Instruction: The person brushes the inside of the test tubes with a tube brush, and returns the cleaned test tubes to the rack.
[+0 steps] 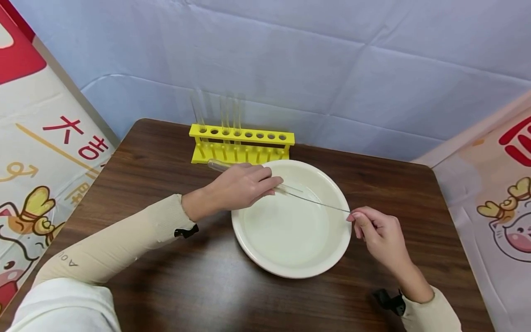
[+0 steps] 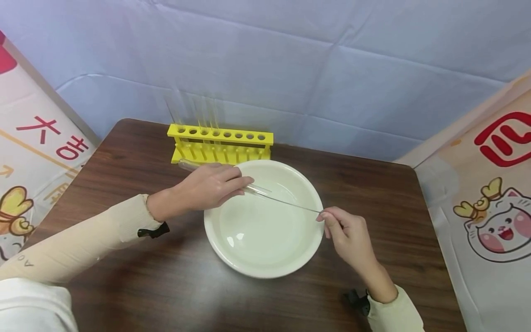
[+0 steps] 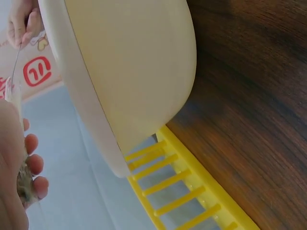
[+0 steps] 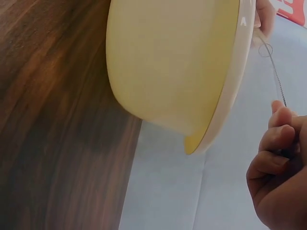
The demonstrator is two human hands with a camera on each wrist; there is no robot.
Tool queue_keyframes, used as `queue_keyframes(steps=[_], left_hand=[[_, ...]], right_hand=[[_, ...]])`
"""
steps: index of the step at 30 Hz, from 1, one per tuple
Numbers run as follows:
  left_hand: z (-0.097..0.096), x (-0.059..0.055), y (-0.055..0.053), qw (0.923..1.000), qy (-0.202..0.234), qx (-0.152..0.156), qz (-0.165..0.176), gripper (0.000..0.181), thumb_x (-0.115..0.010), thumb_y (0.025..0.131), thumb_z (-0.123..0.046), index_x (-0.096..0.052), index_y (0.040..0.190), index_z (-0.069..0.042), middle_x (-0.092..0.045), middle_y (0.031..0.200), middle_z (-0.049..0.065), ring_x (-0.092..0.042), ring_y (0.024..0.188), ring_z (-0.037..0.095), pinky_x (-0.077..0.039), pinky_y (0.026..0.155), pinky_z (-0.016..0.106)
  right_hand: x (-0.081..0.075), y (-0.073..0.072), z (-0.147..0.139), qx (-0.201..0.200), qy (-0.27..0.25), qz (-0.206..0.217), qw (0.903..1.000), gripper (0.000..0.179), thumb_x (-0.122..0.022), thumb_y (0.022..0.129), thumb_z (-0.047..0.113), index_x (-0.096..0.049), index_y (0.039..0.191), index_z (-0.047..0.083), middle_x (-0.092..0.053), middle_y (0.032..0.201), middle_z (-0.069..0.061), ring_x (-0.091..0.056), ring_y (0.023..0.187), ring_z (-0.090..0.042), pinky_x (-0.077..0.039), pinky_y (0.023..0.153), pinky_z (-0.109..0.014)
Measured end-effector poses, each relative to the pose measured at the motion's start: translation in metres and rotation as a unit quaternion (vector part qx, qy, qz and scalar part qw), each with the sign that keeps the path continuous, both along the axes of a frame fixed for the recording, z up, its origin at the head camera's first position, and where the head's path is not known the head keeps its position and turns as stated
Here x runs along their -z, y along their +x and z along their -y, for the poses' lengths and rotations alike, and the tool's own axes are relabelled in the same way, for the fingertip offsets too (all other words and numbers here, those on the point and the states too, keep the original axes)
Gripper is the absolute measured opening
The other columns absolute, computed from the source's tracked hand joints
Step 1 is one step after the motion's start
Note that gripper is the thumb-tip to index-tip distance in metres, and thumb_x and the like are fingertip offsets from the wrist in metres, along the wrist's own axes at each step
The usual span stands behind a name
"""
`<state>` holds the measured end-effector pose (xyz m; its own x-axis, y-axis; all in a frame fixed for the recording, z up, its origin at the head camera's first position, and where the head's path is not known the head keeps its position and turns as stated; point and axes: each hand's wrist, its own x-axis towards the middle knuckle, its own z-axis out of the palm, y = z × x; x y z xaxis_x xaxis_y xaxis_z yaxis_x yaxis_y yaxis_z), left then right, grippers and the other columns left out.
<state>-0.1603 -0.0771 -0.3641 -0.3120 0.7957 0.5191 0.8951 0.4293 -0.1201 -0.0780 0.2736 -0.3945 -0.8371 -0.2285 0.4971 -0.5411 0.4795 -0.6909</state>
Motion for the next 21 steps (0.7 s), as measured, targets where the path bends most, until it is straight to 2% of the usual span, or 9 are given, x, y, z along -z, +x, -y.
queue_keyframes(steps=[4,8,13,21], left_hand=[[-0.003,0.001,0.0,1.0,0.002,0.004,0.005,0.028,-0.075,0.094,-0.023,-0.07,0.117,-0.008,-0.059,0.085,0.004,-0.055,0.066,0.017,-0.047,0.056,0.027],[-0.007,0.003,0.0,0.9999,-0.009,0.008,0.005,0.026,-0.071,0.098,-0.025,-0.071,0.119,-0.009,-0.06,0.086,0.004,-0.056,0.068,0.016,-0.047,0.056,0.027],[-0.012,0.005,0.001,0.9998,-0.021,0.006,0.001,0.026,-0.068,0.1,-0.027,-0.071,0.119,-0.009,-0.061,0.088,0.004,-0.058,0.07,0.016,-0.049,0.057,0.027],[-0.016,0.007,0.003,0.9997,-0.013,0.015,0.013,0.025,-0.07,0.099,-0.025,-0.071,0.118,-0.008,-0.062,0.087,0.003,-0.058,0.07,0.016,-0.049,0.058,0.027]], right_hand=[[0.0,-0.002,0.005,-0.007,0.01,0.002,0.9999,0.028,-0.06,0.089,-0.023,-0.069,0.083,0.004,-0.05,0.058,0.004,-0.043,0.05,0.0,-0.035,0.045,-0.018],[0.0,-0.003,0.012,-0.013,0.032,0.007,0.9994,0.031,-0.063,0.088,-0.021,-0.07,0.083,0.009,-0.051,0.057,0.007,-0.043,0.049,0.002,-0.037,0.046,-0.017],[-0.002,-0.004,0.019,-0.021,0.035,0.004,0.9992,0.031,-0.063,0.089,-0.02,-0.069,0.083,0.01,-0.05,0.057,0.009,-0.042,0.049,0.002,-0.035,0.045,-0.017],[-0.005,-0.005,0.027,-0.04,0.035,0.002,0.9986,0.033,-0.063,0.089,-0.018,-0.069,0.084,0.013,-0.049,0.057,0.011,-0.041,0.049,0.002,-0.034,0.045,-0.016]])
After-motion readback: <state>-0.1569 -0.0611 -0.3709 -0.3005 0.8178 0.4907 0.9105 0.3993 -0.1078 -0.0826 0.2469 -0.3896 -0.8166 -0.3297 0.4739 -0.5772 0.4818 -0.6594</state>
